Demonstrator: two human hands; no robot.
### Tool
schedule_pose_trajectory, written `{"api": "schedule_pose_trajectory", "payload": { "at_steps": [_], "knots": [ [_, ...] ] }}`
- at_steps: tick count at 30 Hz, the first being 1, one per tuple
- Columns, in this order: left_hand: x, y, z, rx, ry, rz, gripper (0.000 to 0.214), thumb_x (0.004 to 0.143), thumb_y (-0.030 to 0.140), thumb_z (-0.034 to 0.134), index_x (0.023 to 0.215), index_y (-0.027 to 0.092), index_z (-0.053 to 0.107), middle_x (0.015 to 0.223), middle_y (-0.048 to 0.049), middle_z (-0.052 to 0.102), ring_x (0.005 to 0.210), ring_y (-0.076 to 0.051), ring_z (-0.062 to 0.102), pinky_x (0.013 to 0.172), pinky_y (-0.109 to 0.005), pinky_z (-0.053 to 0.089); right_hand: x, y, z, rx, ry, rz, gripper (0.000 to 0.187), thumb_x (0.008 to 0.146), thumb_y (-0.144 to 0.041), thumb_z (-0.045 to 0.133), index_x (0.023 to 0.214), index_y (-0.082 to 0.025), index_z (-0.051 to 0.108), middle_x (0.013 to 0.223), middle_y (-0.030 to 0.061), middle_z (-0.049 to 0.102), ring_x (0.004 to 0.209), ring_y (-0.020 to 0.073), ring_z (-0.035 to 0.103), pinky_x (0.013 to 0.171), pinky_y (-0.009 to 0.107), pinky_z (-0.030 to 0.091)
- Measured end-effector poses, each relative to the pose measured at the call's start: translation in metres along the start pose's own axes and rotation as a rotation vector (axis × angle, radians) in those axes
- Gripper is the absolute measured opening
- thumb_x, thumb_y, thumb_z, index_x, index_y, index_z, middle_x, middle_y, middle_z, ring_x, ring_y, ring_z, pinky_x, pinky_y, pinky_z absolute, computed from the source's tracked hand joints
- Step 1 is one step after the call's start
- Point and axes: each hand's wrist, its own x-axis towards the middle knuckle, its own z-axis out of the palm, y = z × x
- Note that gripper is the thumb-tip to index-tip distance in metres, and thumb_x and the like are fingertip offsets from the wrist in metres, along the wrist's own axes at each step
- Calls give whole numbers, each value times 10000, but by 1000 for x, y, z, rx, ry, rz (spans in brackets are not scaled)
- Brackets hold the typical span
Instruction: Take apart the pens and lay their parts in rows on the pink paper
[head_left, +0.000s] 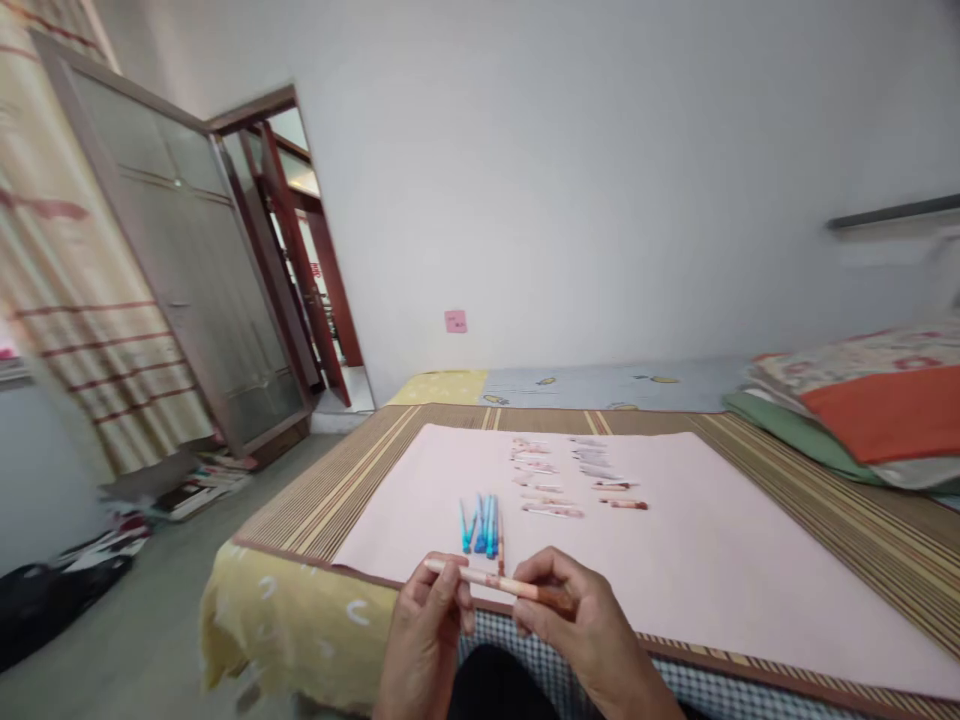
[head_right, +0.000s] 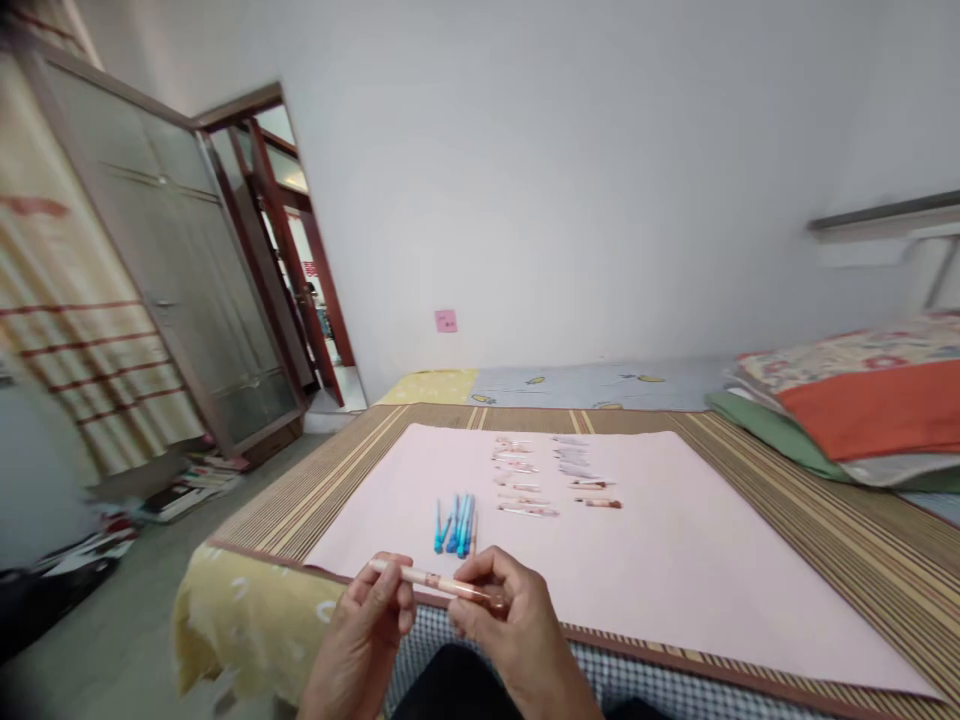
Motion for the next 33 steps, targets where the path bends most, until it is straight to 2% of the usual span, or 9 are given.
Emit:
{"api": "schedule_pose_trajectory", "payload": {
  "at_steps": [5,8,11,14,18,23,26,29,33],
  "knots": [
    [-24,41,-73,46,176,60,271,759,394,792,794,145,690,630,24,555,561,-80,452,563,-206,422,20,18,70,125,-371,143,504,854,-648,581,999,-166,602,794,13,636,462,77,547,395,182,378],
    [-48,62,-109,74,294,123,306,736,423,806,808,148,696,625,28,561,554,-79,453,540,-200,411,29,18,115,11,-530,181,544,893,-667,485,964,-147,627,701,-4,614,391,63,475,364,183,303],
    [-70,78,-130,102,379,175,359,687,448,835,831,148,701,622,24,584,556,-86,477,538,-202,416,31,7,152,-247,-639,141,476,947,-540,448,819,-137,668,547,-44,505,406,66,387,412,202,261],
    [-83,87,-137,106,477,202,382,646,481,849,724,160,657,571,34,568,513,-83,452,512,-204,409,24,-5,176,-446,-608,-13,291,917,-369,544,768,-153,671,586,-47,483,545,90,427,513,217,280],
    [-88,91,-136,84,603,216,430,630,536,834,625,169,611,489,60,489,447,-65,363,426,-191,332,12,-13,188,-577,-534,-193,197,931,-277,511,793,-182,615,734,-8,607,712,133,544,627,238,323],
    [-92,94,-138,-23,494,235,459,662,494,833,972,178,710,648,20,615,567,-94,515,551,-205,458,9,-12,191,-664,-540,-250,182,960,-268,463,825,-212,573,754,-4,650,714,143,583,637,236,325],
    [-90,92,-141,-3,512,235,409,641,479,854,813,158,666,528,70,499,442,-42,371,428,-156,349,9,-9,188,-670,-559,-268,198,977,-295,449,839,-219,569,748,-10,658,691,137,590,620,231,319],
    [-83,85,-135,-4,570,199,473,599,490,875,657,185,518,455,122,346,383,-20,208,341,-144,211,7,-1,178,-696,-540,-296,217,993,-317,420,864,-228,570,752,-12,664,677,135,597,608,233,311],
    [-67,70,-116,15,578,170,524,601,504,868,633,206,438,452,132,328,372,-17,189,323,-136,199,5,8,157,-749,-453,-335,241,999,-325,389,867,-233,568,735,-4,661,674,146,604,600,242,305]
  ]
}}
